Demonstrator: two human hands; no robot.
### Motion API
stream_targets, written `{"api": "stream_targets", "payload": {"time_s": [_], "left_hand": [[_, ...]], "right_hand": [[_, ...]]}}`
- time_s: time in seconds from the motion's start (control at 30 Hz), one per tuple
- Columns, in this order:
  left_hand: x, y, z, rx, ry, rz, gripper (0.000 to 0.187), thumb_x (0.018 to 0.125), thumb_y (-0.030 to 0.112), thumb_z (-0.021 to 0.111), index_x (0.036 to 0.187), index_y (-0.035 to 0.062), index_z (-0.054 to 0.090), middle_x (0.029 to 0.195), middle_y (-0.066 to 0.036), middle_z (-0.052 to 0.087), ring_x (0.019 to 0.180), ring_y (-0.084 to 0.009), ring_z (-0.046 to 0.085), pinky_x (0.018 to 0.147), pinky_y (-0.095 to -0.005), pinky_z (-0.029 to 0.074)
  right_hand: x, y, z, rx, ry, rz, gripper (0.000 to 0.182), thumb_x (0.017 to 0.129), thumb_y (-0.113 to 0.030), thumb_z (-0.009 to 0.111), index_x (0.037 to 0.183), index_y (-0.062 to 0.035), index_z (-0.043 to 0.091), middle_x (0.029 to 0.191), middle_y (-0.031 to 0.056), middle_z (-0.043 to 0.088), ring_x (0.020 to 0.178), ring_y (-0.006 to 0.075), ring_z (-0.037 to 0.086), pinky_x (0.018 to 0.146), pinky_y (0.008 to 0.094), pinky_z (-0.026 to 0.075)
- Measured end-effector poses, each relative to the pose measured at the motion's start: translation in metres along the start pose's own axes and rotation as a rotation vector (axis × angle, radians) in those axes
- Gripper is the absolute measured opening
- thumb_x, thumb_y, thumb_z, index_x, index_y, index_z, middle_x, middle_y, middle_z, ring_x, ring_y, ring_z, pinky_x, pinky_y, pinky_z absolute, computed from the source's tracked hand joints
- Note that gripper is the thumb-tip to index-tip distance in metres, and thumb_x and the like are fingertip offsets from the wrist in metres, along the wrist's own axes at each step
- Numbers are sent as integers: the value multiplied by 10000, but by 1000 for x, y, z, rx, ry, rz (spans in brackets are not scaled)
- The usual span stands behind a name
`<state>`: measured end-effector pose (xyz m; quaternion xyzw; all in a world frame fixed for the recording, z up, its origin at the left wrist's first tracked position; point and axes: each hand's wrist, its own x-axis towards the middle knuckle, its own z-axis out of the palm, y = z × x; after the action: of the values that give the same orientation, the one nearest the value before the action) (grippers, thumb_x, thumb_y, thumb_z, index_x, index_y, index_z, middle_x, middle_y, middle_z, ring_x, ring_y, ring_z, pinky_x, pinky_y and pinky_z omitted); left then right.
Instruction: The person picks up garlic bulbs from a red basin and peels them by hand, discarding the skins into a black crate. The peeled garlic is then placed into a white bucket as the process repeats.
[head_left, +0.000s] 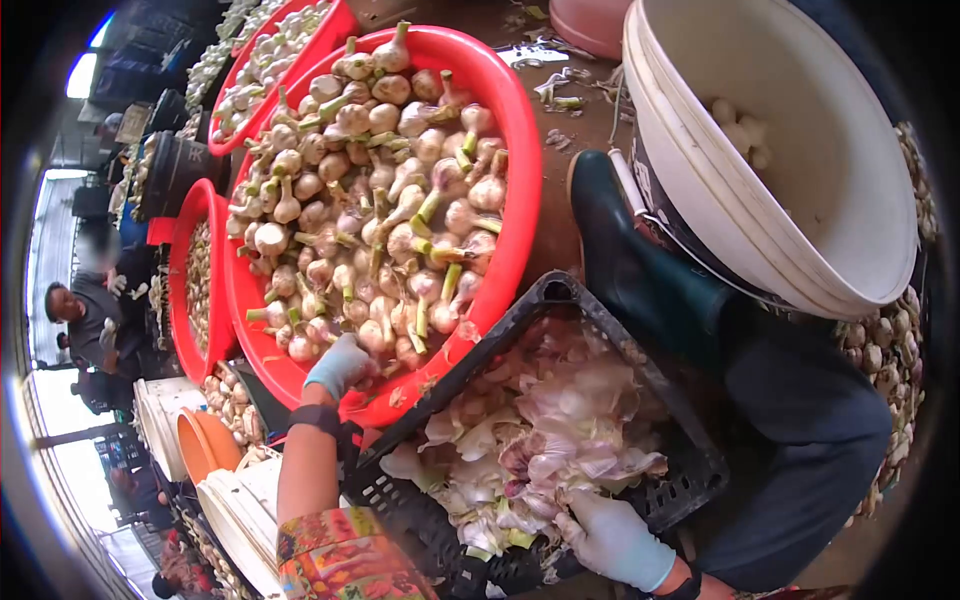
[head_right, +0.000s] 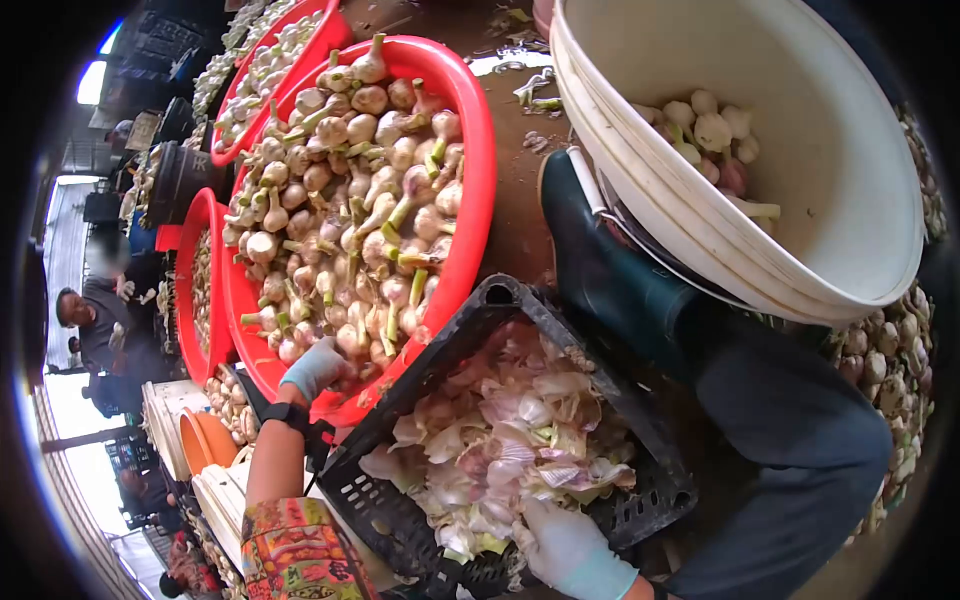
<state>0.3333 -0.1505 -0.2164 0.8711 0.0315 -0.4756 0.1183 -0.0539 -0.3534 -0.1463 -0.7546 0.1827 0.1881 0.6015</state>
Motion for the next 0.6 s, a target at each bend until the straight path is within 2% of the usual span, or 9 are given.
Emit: {"api": "stream_targets", "payload": {"time_s": [0.13, 0.17, 0.2, 0.27, 0.3, 0.33, 0.4, 0.43, 0.6], "left_hand": [[-98, 30, 4, -510, -62, 226, 347, 758, 120, 736, 1031, 40, 537, 671, -34, 585, 486, -105, 532, 399, -214, 362], [-107, 18, 5, -599, -81, 314, 339, 827, 274, 684, 1061, 66, 553, 672, -23, 595, 477, -83, 517, 394, -193, 328], [-131, 26, 15, -672, 16, 291, 451, 869, 476, 581, 1076, 76, 565, 698, -29, 599, 455, -108, 507, 381, -207, 330], [-173, 28, 37, -1076, 82, 443, 588, 870, 619, 463, 1078, 80, 573, 748, -50, 605, 449, -142, 501, 380, -221, 356], [-198, 33, 54, -1309, 115, 444, 625, 873, 647, 422, 1080, 77, 572, 848, -93, 626, 459, -169, 500, 392, -252, 385], [-211, 21, 71, -1401, 31, 596, 585, 891, 595, 431, 1109, 68, 558, 952, -141, 633, 527, -194, 533, 440, -292, 425], [-252, 19, 121, -1611, 21, 625, 525, 909, 502, 449, 1143, 40, 534, 1017, -170, 620, 625, -225, 565, 488, -316, 448], [-260, 4, 145, -1750, -112, 643, 480, 906, 410, 479, 1170, 10, 508, 1027, -175, 614, 703, -251, 577, 526, -318, 458], [-317, -26, 253, -1948, 7, 553, 377, 919, 340, 493, 1058, 0, 575, 878, -173, 623, 708, -255, 574, 542, -319, 449]], "right_hand": [[-9, 4, 6, -25, 42, -16, 199, 885, -186, 547, 996, -23, 518, 866, 229, 577, 799, 435, 564, 665, 492, 460], [-13, 2, 6, -27, 61, -33, 214, 883, -185, 543, 1017, -21, 517, 864, 229, 577, 799, 435, 562, 669, 497, 458], [-16, 3, 8, -25, 71, -46, 214, 883, -185, 543, 1017, -21, 517, 864, 229, 577, 799, 435, 562, 669, 497, 458], [-24, 7, 14, -65, 140, -137, 227, 886, -192, 536, 1041, -27, 518, 874, 234, 580, 805, 434, 566, 672, 498, 458], [-27, 4, 12, -38, 74, -127, 239, 887, -204, 538, 1058, -38, 519, 880, 236, 588, 816, 434, 570, 683, 495, 463], [-30, -1, 9, -30, 84, -212, 223, 916, -231, 506, 1041, -47, 520, 782, 234, 587, 749, 428, 582, 639, 488, 465], [-43, -23, -5, 14, -58, -193, 350, 941, -339, 463, 1110, -32, 472, 764, 232, 606, 704, 419, 598, 611, 502, 465], [-49, -23, 0, 74, -12, -268, 361, 947, -334, 451, 1136, -27, 465, 766, 232, 610, 699, 422, 596, 611, 502, 465], [-66, -20, 18, -118, -53, -427, 496, 953, -321, 422, 1331, -7, 349, 742, 212, 635, 707, 400, 616, 621, 486, 481]]}}
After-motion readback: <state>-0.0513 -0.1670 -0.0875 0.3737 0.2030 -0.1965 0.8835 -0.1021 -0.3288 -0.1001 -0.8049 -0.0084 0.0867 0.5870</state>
